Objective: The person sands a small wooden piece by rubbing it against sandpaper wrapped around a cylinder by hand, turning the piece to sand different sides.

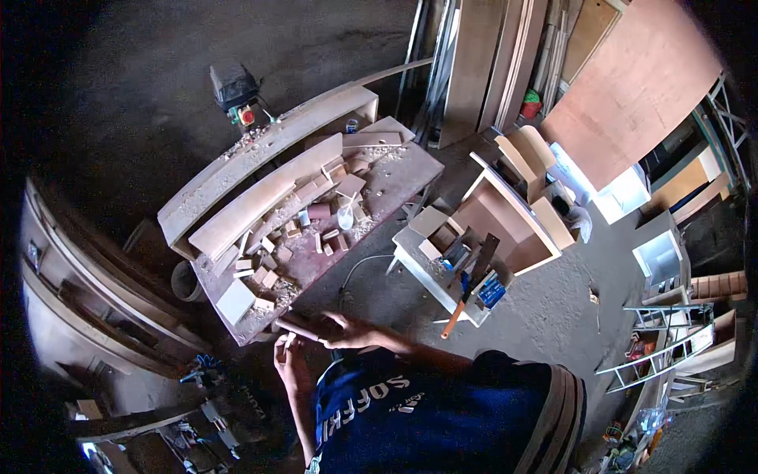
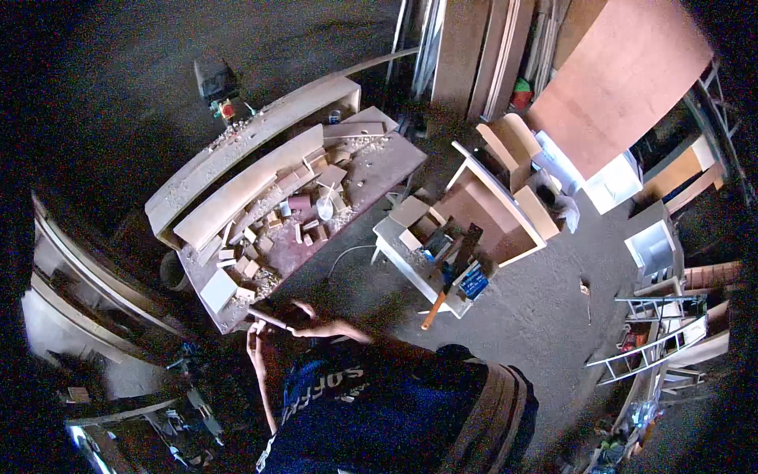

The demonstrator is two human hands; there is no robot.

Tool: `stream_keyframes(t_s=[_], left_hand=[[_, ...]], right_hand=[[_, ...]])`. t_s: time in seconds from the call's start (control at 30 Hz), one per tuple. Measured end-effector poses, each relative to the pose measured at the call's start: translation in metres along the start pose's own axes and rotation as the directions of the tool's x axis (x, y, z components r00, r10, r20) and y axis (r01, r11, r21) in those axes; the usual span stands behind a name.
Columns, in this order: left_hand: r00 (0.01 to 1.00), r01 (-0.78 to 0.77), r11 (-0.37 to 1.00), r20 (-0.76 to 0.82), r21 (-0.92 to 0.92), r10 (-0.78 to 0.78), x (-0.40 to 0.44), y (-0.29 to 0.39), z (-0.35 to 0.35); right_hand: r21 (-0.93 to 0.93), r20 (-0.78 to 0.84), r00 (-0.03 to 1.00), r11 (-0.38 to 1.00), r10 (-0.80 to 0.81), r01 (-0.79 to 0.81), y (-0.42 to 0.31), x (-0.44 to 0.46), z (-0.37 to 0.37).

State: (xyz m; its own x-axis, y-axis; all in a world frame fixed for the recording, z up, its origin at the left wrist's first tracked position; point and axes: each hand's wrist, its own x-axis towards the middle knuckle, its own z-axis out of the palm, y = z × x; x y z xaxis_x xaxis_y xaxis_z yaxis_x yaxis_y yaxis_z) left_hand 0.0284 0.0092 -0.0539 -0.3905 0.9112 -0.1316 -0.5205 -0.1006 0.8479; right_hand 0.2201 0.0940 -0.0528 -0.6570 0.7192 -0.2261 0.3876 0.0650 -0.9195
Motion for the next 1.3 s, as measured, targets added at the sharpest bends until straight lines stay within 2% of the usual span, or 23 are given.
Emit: stream_keyframes(t_s=[0.03, 0.13, 0.17, 0.2, 0.23, 0.3, 0.33, 0.37, 0.43, 0.5, 0.53, 0.57, 0.7, 0.8, 0.87, 0.93, 0.97, 1.0, 1.03, 1.07, 1.17, 1.23, 1.3], left_hand=[[0.994, 0.102, 0.988, -0.021, -0.114, -0.105, -0.001, 0.002, 0.007], [0.999, 0.043, 0.999, 0.002, 0.029, -0.043, 0.001, 0.011, 0.024], [0.998, 0.055, 0.998, 0.015, 0.005, -0.055, 0.003, 0.006, 0.018], [0.997, 0.068, 0.997, 0.032, -0.02, -0.067, 0.006, -0.002, 0.013], [0.994, 0.112, 0.992, -0.001, -0.058, -0.112, 0.005, -0.006, 0.01], [0.996, 0.088, 0.995, 0.019, -0.053, -0.087, 0.006, -0.008, 0.012], [0.99, 0.14, 0.989, 0.032, 0.038, -0.141, 0.008, -0.008, 0.007], [0.987, 0.158, 0.987, 0.013, 0.011, -0.158, 0.007, -0.011, 0.006], [0.985, 0.169, 0.984, 0.007, 0.062, -0.17, 0.008, -0.009, 0.003], [0.997, 0.064, 0.998, 0.048, 0.022, -0.065, 0.01, -0.016, -0.003], [0.998, 0.016, 0.999, 0.068, -0.029, -0.014, 0.007, -0.007, 0.008], [0.996, 0.085, 0.995, 0.03, -0.054, -0.083, 0.003, 0.004, 0.018], [0.986, 0.164, 0.981, -0.003, -0.101, -0.165, 0.008, -0.017, 0.004], [0.989, 0.126, 0.987, 0.09, -0.102, -0.117, 0.007, -0.015, 0.002], [0.996, 0.076, 0.995, 0.056, -0.066, -0.072, 0.009, -0.011, 0.009], [0.988, 0.152, 0.988, 0.037, 0.025, -0.152, 0.014, -0.018, -0.003], [0.992, 0.12, 0.993, 0.052, -0.013, -0.119, 0.014, -0.02, -0.004], [0.986, 0.165, 0.986, 0.03, 0.016, -0.165, 0.015, -0.021, -0.005], [0.989, 0.143, 0.984, 0.06, -0.104, -0.138, 0.01, -0.014, 0.004], [0.987, 0.161, 0.985, 0.03, -0.066, -0.159, 0.01, -0.013, 0.006], [0.989, 0.146, 0.987, 0.032, -0.067, -0.144, 0.01, -0.008, 0.006], [0.994, 0.094, 0.994, 0.052, -0.054, -0.092, 0.009, -0.005, 0.005], [0.994, 0.105, 0.994, 0.042, -0.034, -0.104, 0.008, -0.004, 0.005]], right_hand=[[0.191, 0.11, 0.993, 0.981, -0.036, 0.015, -0.003, 0.0, -0.008], [0.186, -0.061, 0.997, 0.981, -0.048, 0.059, 0.023, -0.001, 0.009], [-0.026, -0.236, 0.965, 0.993, -0.114, 0.111, 0.034, -0.001, 0.013], [0.016, -0.239, 0.962, 0.99, -0.134, 0.142, 0.02, -0.006, 0.005], [0.015, -0.231, 0.963, 0.989, -0.138, 0.145, 0.009, -0.009, -0.005], [0.274, 0.052, 0.998, 0.962, -0.026, 0.011, -0.005, -0.009, -0.017], [0.282, -0.002, 0.995, 0.954, -0.1, 0.097, 0.01, -0.005, -0.006], [0.281, 0.009, 0.994, 0.955, -0.105, 0.098, 0.024, -0.004, 0.002], [-0.045, -0.249, 0.956, 0.988, -0.156, 0.15, 0.043, 0.001, 0.01], [0.245, -0.079, 0.991, 0.961, -0.11, 0.126, 0.067, 0.016, 0.013], [0.268, -0.016, 1.0, 0.963, -0.026, 0.029, 0.062, 0.013, 0.011], [0.281, 0.048, 0.997, 0.957, 0.058, -0.069, 0.058, 0.009, 0.009], [0.072, -0.199, 0.967, 0.982, -0.158, 0.176, 0.059, 0.012, 0.013], [0.579, 0.219, 0.976, 0.804, 0.011, -0.139, 0.02, -0.001, -0.008], [0.432, 0.118, 0.993, 0.901, -0.014, -0.038, 0.023, 0.001, -0.011], [0.185, -0.036, 0.999, 0.982, -0.039, 0.045, 0.017, 0.002, -0.012], [0.207, -0.019, 1.0, 0.978, -0.001, 0.005, 0.013, 0.002, -0.015], [0.36, 0.073, 0.997, 0.931, 0.03, -0.055, 0.013, 0.001, -0.013], [0.492, 0.165, 0.984, 0.86, 0.061, -0.136, 0.018, 0.0, -0.009], [0.348, 0.085, 0.995, 0.934, 0.053, -0.08, 0.038, 0.006, 0.0], [0.209, 0.018, 0.993, 0.971, 0.113, -0.114, 0.063, 0.015, 0.007], [0.302, 0.082, 0.995, 0.953, -0.05, 0.023, 0.016, 0.006, -0.012], [0.371, 0.095, 0.995, 0.927, 0.017, -0.052, 0.035, 0.009, 0.0]])
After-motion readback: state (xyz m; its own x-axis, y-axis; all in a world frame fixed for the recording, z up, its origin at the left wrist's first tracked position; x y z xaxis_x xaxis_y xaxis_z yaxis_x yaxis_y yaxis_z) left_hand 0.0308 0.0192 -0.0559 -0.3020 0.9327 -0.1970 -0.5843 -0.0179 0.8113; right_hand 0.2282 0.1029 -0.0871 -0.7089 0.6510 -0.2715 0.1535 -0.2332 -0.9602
